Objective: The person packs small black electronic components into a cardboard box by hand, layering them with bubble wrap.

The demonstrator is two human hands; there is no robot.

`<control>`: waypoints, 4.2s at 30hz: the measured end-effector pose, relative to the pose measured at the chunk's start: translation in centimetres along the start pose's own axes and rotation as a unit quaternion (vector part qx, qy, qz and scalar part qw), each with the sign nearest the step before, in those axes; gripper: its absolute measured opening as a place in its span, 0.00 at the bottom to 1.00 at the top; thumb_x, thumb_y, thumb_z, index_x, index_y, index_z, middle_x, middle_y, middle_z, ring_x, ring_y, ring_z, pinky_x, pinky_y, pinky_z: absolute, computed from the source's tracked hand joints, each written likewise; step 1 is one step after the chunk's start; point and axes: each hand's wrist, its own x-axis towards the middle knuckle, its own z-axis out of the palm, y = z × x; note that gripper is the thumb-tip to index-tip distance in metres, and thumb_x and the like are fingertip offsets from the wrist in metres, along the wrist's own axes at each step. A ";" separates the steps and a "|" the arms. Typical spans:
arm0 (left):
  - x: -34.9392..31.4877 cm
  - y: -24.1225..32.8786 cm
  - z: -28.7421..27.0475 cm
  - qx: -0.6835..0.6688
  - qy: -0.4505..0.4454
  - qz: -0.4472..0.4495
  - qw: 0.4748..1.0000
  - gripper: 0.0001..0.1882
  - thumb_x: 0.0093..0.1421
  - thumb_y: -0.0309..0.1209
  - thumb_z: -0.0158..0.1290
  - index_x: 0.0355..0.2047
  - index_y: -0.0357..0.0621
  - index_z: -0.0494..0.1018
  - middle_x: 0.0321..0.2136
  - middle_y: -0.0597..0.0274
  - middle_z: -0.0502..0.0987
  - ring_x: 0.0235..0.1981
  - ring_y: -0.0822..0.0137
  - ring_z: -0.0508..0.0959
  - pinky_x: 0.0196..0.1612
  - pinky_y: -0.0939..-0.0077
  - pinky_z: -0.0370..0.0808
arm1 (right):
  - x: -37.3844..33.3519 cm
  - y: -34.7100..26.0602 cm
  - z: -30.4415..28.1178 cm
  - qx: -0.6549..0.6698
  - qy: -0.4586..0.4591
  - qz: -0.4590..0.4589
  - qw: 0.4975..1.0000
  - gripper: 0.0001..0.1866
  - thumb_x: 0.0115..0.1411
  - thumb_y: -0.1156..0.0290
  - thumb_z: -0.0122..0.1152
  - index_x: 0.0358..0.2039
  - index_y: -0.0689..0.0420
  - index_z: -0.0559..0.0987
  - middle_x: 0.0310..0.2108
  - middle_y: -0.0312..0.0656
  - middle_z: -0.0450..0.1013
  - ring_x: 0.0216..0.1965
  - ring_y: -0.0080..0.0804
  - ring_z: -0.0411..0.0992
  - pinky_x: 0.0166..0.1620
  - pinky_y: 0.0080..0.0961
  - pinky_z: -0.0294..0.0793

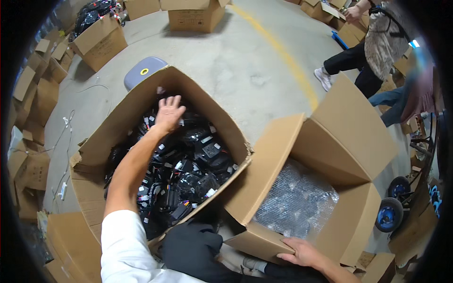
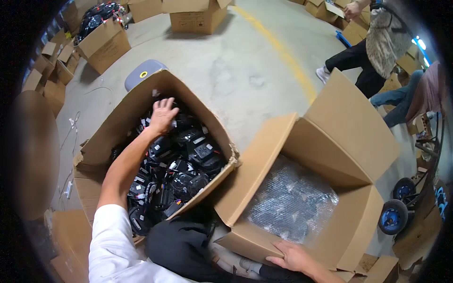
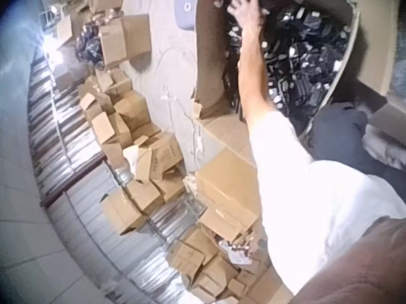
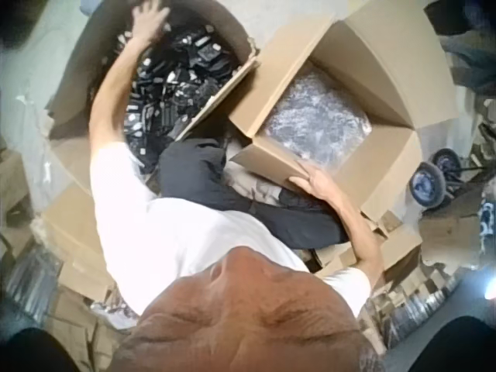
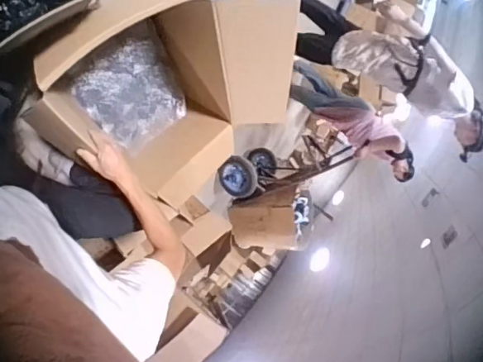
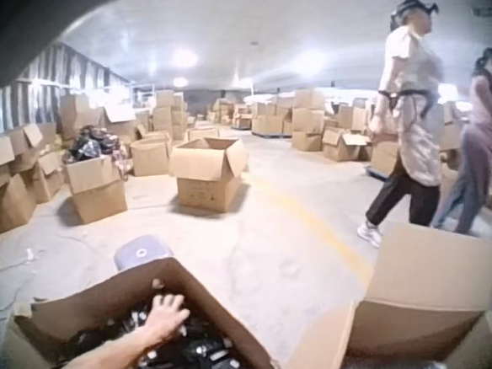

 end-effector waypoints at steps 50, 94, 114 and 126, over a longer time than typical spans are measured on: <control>-1.8 27.4 -34.5 -0.651 0.088 -0.245 0.713 0.30 0.54 0.32 0.70 0.52 0.35 0.69 0.55 0.55 0.70 0.55 0.65 0.72 0.62 0.68 0.65 | 28.1 23.1 -7.8 0.702 0.216 0.061 0.675 0.30 0.58 0.68 0.74 0.54 0.73 0.74 0.46 0.52 0.79 0.45 0.39 0.79 0.47 0.35 0.81; 1.1 32.4 -34.1 -0.724 -0.199 -0.253 0.610 0.44 0.66 0.38 0.60 0.71 0.31 0.47 0.65 0.38 0.59 0.59 0.52 0.74 0.56 0.62 0.77 | 14.8 20.6 -12.2 0.662 0.078 -0.091 0.740 0.27 0.65 0.63 0.65 0.60 0.62 0.71 0.53 0.43 0.76 0.53 0.32 0.76 0.58 0.36 0.77; -1.2 33.9 -34.3 -0.696 -0.240 -0.065 0.673 0.37 0.63 0.33 0.61 0.66 0.32 0.56 0.61 0.43 0.64 0.59 0.53 0.72 0.61 0.60 0.71 | 26.7 22.4 1.5 -0.280 0.352 -0.031 0.893 0.26 0.52 0.65 0.70 0.50 0.62 0.77 0.56 0.55 0.69 0.58 0.51 0.68 0.61 0.43 0.69; -1.9 12.8 -20.2 -0.491 -0.035 -0.181 0.851 0.25 0.54 0.29 0.62 0.52 0.32 0.75 0.47 0.44 0.80 0.51 0.54 0.80 0.56 0.63 0.77 | 6.0 7.0 -4.4 0.066 0.034 0.028 0.997 0.31 0.63 0.54 0.65 0.57 0.67 0.76 0.53 0.60 0.75 0.57 0.53 0.74 0.59 0.39 0.73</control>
